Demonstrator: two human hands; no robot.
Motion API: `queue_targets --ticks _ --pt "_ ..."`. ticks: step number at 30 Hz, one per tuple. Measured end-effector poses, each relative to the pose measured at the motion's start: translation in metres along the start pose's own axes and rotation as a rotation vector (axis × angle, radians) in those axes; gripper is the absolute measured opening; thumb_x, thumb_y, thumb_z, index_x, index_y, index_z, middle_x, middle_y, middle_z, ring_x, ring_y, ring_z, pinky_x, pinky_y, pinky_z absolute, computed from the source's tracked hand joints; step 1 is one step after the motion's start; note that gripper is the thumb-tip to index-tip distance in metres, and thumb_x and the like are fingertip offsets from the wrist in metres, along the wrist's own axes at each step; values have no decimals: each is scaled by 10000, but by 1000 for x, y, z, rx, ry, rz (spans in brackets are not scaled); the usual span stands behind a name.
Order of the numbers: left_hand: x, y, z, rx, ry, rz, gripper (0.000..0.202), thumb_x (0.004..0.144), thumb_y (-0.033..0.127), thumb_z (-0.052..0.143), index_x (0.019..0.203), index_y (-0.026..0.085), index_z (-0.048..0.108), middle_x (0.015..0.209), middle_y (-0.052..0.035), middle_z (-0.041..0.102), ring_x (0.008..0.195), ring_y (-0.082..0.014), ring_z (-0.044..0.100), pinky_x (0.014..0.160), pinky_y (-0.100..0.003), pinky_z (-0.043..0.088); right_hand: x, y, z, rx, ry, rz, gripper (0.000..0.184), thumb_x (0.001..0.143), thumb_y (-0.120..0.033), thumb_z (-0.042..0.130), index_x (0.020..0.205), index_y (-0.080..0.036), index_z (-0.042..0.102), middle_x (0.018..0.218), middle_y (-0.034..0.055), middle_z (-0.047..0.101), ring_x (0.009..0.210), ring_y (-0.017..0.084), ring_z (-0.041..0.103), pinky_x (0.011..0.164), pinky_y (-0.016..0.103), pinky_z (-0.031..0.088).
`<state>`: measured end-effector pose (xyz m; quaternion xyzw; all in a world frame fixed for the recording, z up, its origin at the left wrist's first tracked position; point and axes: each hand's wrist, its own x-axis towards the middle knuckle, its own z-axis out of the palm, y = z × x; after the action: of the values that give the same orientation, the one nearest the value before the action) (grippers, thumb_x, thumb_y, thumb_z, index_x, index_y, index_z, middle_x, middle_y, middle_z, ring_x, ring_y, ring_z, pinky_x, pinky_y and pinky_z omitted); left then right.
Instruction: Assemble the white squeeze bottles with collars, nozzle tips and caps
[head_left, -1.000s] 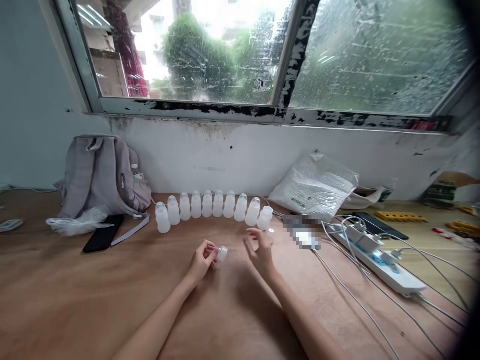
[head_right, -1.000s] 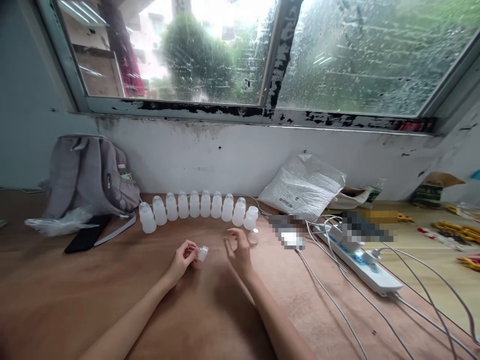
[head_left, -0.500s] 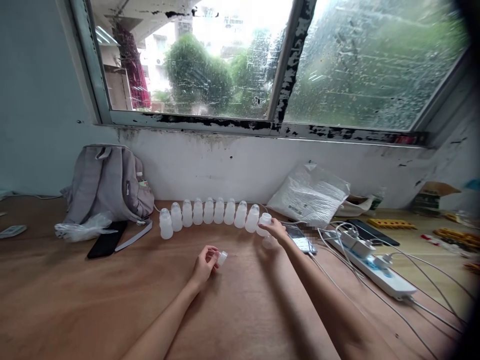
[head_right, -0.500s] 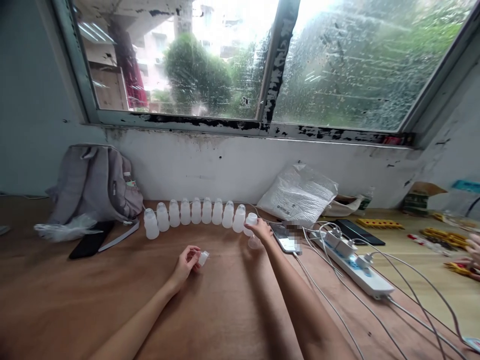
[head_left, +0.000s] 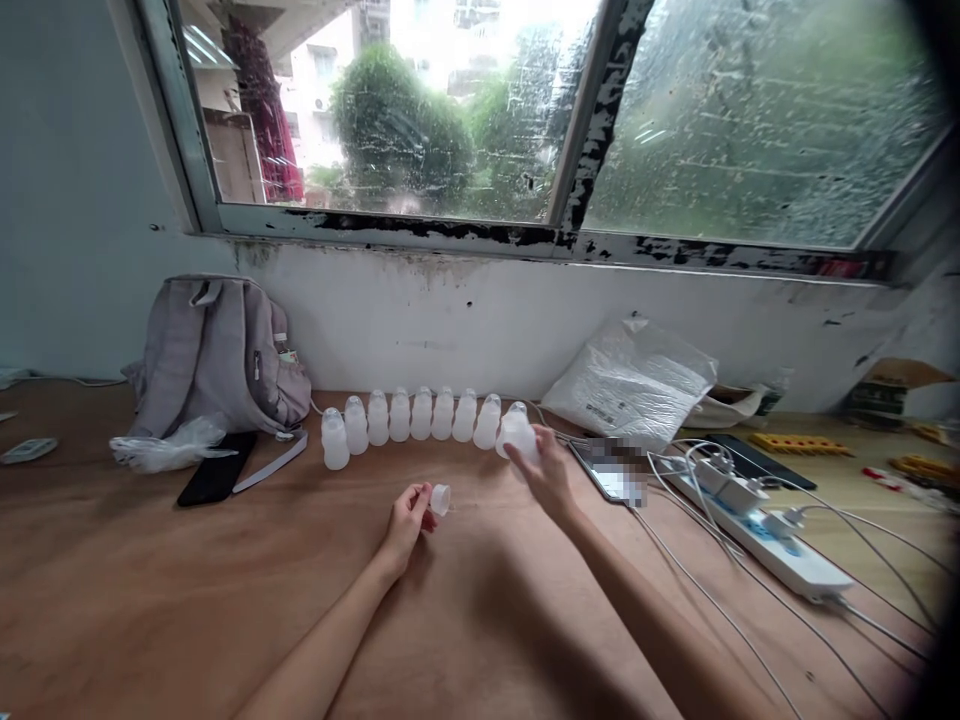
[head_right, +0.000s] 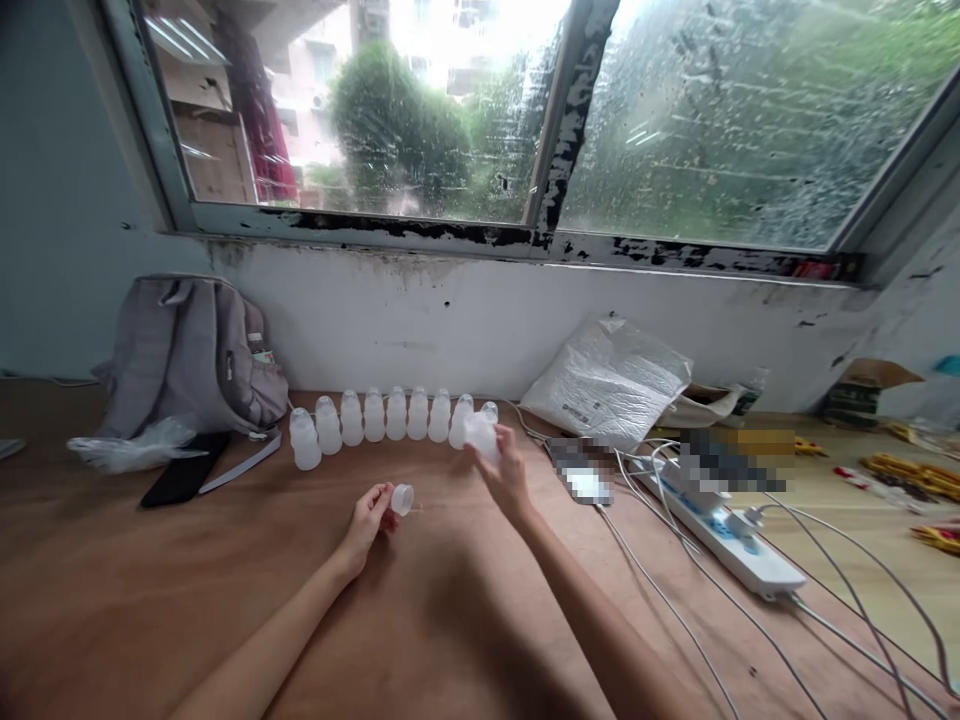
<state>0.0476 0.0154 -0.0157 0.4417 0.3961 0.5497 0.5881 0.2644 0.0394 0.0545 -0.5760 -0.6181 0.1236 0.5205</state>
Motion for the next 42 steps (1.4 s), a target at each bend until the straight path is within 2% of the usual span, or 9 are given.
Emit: queue_targets --ticks 3,6,8,13,16,21,24,36,42 --pt "0 3 -2 -51 29 -32 405 664 563 558 693 162 516 511 47 484 433 -75 470 438 -182 352 -34 -8 28 186 -221 59 372 775 -473 450 1037 -209 448 782 17 577 687 182 557 599 279 425" --pt "1 5 -4 -99 58 -57 416 665 576 550 722 166 506 538 51 476 427 -64 457 440 -178 356 -60 -6 48 238 -303 89 370 754 -402 513 1052 -206 415 843 21 580 750 182 561 657 292 442" --pt "2 6 -5 -124 70 -70 424 661 583 548 750 170 506 563 51 481 429 -58 451 447 -177 362 -71 -5 54 206 -336 46 426 719 -335 567 1080 -207 380 871 21 571 771 181 558 684 307 448" --pt "1 8 -4 -129 56 -74 397 670 550 568 752 166 512 588 44 494 441 -53 434 454 -174 365 -78 -2 47 54 -328 -212 456 698 -276 610 1130 -237 468 1025 57 494 933 206 517 818 344 429" --pt "-1 9 -2 -75 26 -72 359 688 519 570 714 168 495 543 57 457 437 -55 421 445 -168 358 -75 4 41 -22 -304 -281 470 711 -254 617 1165 -278 499 1063 72 444 973 223 494 844 370 428" --pt "-1 9 -1 -34 10 -97 342 685 500 583 706 169 499 529 62 445 437 -55 421 437 -162 347 -71 13 38 -115 -283 -330 487 721 -209 616 1172 -352 501 1097 68 443 1017 252 453 856 437 422" --pt "-2 10 0 -26 15 -108 347 683 507 579 684 171 492 528 62 446 438 -56 421 440 -163 350 -70 12 37 -107 -302 -355 497 725 -196 614 1180 -358 494 1077 63 463 1010 248 442 857 433 423" --pt "-4 12 1 30 40 -100 344 692 494 568 630 178 450 510 78 394 426 -54 419 438 -166 347 -70 3 30 -53 -443 -369 519 731 -183 571 1222 -302 450 1050 70 455 972 227 457 858 404 403" --pt "-3 12 0 32 65 -101 349 674 501 578 624 173 469 505 77 397 423 -54 420 446 -170 354 -72 -4 28 38 -429 -313 487 675 -134 554 1145 -222 461 1060 75 471 999 236 457 856 388 392"
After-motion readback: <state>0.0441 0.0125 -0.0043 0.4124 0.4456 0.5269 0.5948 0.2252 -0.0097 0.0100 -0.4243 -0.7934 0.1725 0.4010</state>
